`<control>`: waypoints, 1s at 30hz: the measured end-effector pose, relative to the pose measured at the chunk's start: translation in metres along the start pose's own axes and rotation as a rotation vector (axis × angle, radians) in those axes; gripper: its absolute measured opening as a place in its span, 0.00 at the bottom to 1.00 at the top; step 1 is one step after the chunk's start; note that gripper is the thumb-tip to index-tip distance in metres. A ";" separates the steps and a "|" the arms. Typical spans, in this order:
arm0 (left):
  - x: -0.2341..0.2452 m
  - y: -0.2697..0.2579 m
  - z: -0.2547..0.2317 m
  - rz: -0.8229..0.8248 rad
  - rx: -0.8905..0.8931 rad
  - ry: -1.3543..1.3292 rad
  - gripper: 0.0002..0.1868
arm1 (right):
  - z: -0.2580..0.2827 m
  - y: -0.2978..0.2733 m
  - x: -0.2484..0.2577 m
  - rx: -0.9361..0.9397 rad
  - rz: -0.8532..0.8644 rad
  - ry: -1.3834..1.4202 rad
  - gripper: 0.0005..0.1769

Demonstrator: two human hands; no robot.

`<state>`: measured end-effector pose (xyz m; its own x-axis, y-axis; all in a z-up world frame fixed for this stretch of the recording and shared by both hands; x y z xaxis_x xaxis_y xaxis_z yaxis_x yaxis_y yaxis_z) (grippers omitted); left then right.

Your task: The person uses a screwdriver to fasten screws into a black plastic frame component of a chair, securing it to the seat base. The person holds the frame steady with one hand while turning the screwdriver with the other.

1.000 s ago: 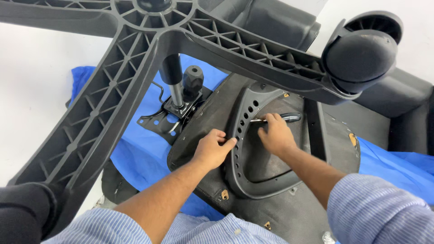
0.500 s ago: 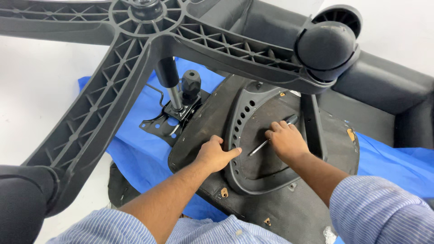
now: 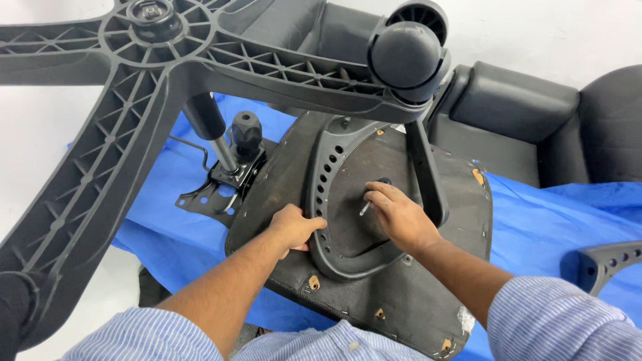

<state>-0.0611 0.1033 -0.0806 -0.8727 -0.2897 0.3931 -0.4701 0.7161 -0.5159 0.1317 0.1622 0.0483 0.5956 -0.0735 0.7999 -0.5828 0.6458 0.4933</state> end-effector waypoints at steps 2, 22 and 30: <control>-0.005 0.004 0.004 0.021 -0.005 0.025 0.28 | 0.004 0.004 0.010 -0.038 -0.055 0.031 0.13; -0.035 0.011 0.002 0.164 0.103 0.424 0.35 | -0.004 -0.033 0.015 -0.423 -0.130 0.263 0.13; -0.048 0.006 0.019 0.259 0.159 0.216 0.33 | -0.002 -0.043 0.017 -0.511 -0.049 0.322 0.13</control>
<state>-0.0245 0.1099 -0.1171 -0.9253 0.0413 0.3770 -0.2668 0.6355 -0.7246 0.1679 0.1349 0.0399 0.7991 0.0695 0.5972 -0.2585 0.9365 0.2369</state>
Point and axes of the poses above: each hand's wrist, its own y-axis towards the middle knuckle, its own x-axis out of the back of the hand, z = x × y, the point moved 10 cm from there along y, towards the middle knuckle, and after that the axes turned 13 degrees about -z, right-handed, at the moved point
